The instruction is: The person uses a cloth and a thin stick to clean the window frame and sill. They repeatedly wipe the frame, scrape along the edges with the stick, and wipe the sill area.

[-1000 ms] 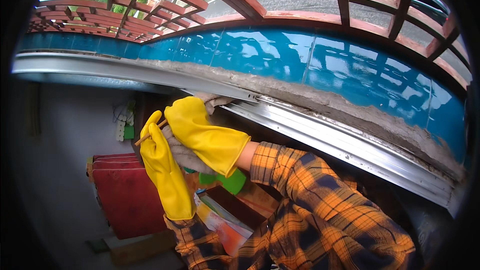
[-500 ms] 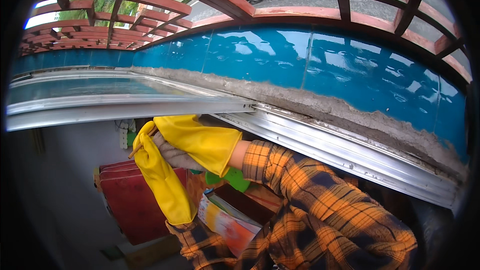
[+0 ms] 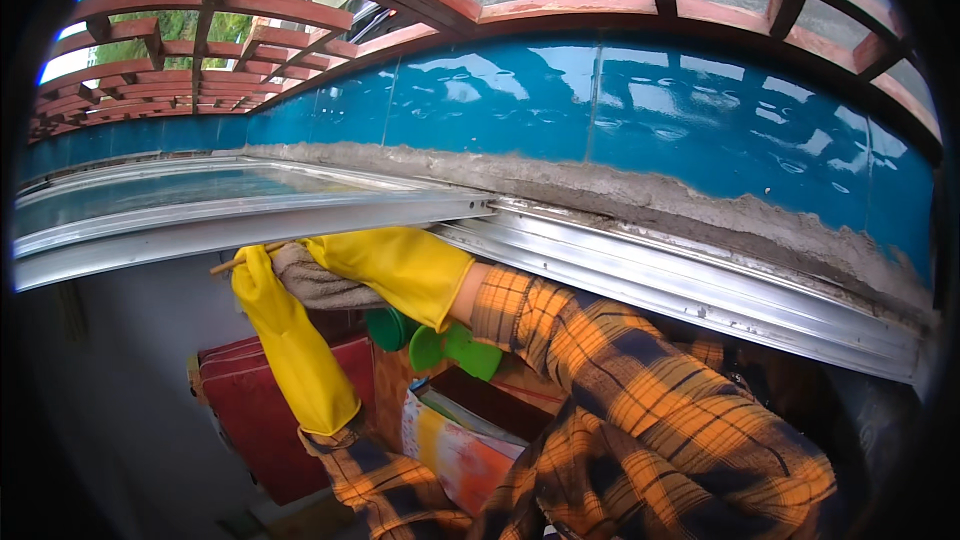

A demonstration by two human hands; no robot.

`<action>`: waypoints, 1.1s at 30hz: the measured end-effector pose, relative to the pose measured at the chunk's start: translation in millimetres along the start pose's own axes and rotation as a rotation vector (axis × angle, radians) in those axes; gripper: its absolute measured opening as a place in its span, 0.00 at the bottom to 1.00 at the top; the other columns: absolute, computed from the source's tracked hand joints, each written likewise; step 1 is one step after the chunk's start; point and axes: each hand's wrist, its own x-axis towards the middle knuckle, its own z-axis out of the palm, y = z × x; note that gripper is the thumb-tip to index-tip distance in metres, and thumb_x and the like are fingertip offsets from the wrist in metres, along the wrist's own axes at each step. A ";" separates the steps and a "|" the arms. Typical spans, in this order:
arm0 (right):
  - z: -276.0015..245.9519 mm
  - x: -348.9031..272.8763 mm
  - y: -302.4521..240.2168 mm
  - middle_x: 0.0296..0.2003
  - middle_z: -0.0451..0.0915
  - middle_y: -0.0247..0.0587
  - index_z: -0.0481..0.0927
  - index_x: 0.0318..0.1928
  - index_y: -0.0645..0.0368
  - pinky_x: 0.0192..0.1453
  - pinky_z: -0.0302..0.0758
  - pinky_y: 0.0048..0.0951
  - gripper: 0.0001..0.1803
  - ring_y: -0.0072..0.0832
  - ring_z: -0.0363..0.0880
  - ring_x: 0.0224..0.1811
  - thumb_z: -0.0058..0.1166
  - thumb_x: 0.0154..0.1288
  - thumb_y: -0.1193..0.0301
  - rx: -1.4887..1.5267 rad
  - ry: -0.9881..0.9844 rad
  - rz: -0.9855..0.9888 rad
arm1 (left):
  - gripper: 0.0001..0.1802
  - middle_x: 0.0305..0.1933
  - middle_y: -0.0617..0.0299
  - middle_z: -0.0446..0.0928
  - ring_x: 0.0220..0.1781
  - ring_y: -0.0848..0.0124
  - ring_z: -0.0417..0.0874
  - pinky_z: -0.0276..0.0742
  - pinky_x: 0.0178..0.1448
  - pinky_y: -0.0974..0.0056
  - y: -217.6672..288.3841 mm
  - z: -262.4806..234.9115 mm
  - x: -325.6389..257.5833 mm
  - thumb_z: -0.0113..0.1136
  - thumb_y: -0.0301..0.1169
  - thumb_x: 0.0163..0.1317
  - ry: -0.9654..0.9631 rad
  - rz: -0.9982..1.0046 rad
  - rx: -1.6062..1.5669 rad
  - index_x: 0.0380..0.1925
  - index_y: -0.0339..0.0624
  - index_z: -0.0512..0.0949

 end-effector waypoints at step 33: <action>22.9 26.0 56.5 0.35 0.86 0.49 0.89 0.45 0.51 0.40 0.80 0.48 0.09 0.54 0.86 0.39 0.60 0.73 0.63 -0.946 0.166 -0.442 | 0.21 0.54 0.45 0.87 0.52 0.61 0.90 0.85 0.62 0.61 49.7 -9.9 -76.6 0.47 0.33 0.88 -0.049 0.145 -0.034 0.59 0.26 0.82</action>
